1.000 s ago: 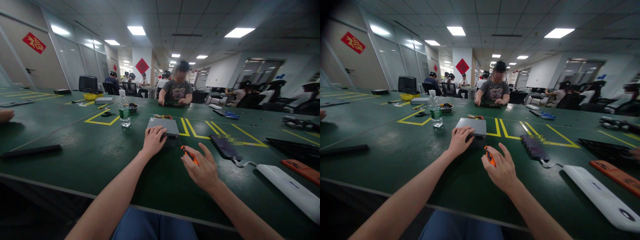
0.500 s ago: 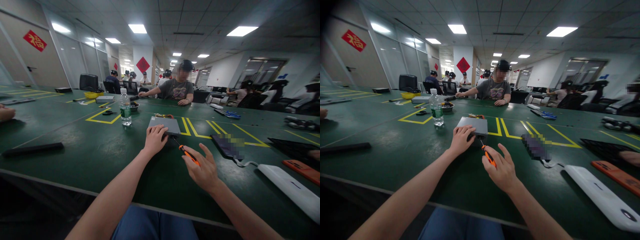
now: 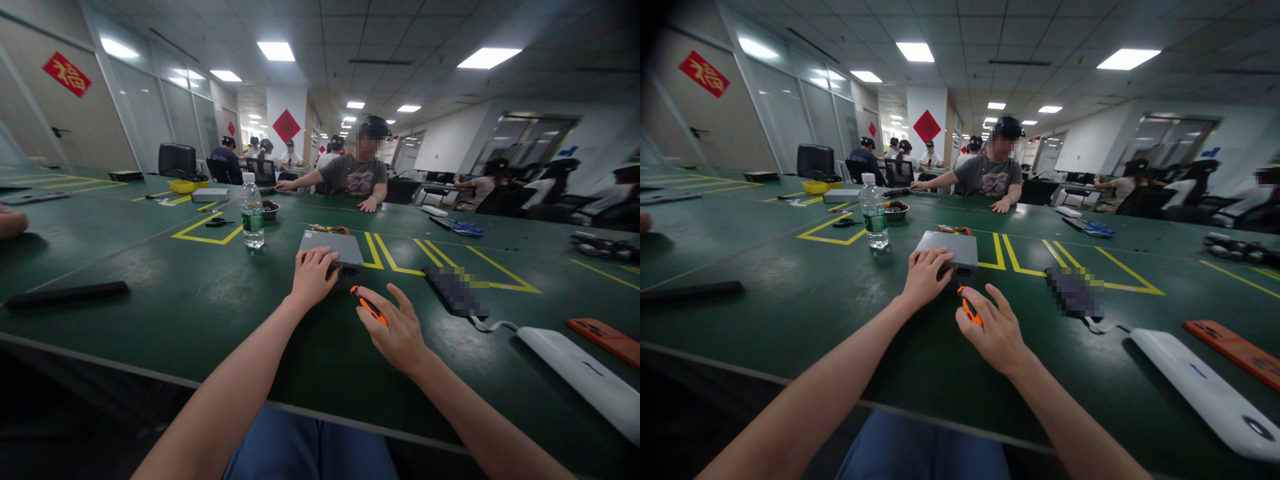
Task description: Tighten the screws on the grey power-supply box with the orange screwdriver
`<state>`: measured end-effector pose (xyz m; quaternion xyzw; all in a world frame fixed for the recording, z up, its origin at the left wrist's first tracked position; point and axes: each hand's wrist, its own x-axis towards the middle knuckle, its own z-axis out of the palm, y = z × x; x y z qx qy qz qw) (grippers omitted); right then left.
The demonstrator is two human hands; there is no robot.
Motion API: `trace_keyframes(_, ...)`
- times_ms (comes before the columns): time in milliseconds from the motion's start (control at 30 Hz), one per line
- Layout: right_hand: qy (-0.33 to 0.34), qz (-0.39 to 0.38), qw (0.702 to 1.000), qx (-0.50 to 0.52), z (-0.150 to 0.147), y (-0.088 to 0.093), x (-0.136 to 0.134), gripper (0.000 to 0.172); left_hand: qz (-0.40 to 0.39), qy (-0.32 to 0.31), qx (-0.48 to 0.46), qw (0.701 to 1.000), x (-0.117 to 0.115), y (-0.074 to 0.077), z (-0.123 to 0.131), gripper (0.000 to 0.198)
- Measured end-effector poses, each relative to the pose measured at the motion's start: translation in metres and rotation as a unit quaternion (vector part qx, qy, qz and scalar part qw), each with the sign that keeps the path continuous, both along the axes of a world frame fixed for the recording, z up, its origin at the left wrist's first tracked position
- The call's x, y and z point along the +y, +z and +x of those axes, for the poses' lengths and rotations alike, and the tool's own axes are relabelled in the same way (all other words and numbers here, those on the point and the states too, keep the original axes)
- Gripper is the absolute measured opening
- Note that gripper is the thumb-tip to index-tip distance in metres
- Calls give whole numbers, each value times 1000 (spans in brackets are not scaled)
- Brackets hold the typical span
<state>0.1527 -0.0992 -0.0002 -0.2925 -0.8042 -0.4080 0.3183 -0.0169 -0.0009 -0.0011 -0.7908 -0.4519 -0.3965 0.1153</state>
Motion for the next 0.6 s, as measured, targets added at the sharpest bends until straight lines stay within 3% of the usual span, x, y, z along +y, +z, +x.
trace_keyframes(333, 4, -14, 1000, 3, 1, 0, 1, 22, 3, 2, 1, 1000, 0, 0, 0, 30)
trace_keyframes(600, 9, -79, 997, -24, -12, -5, -6, 36, 5, 1, 4, 1000, 1, -1, 0, 30)
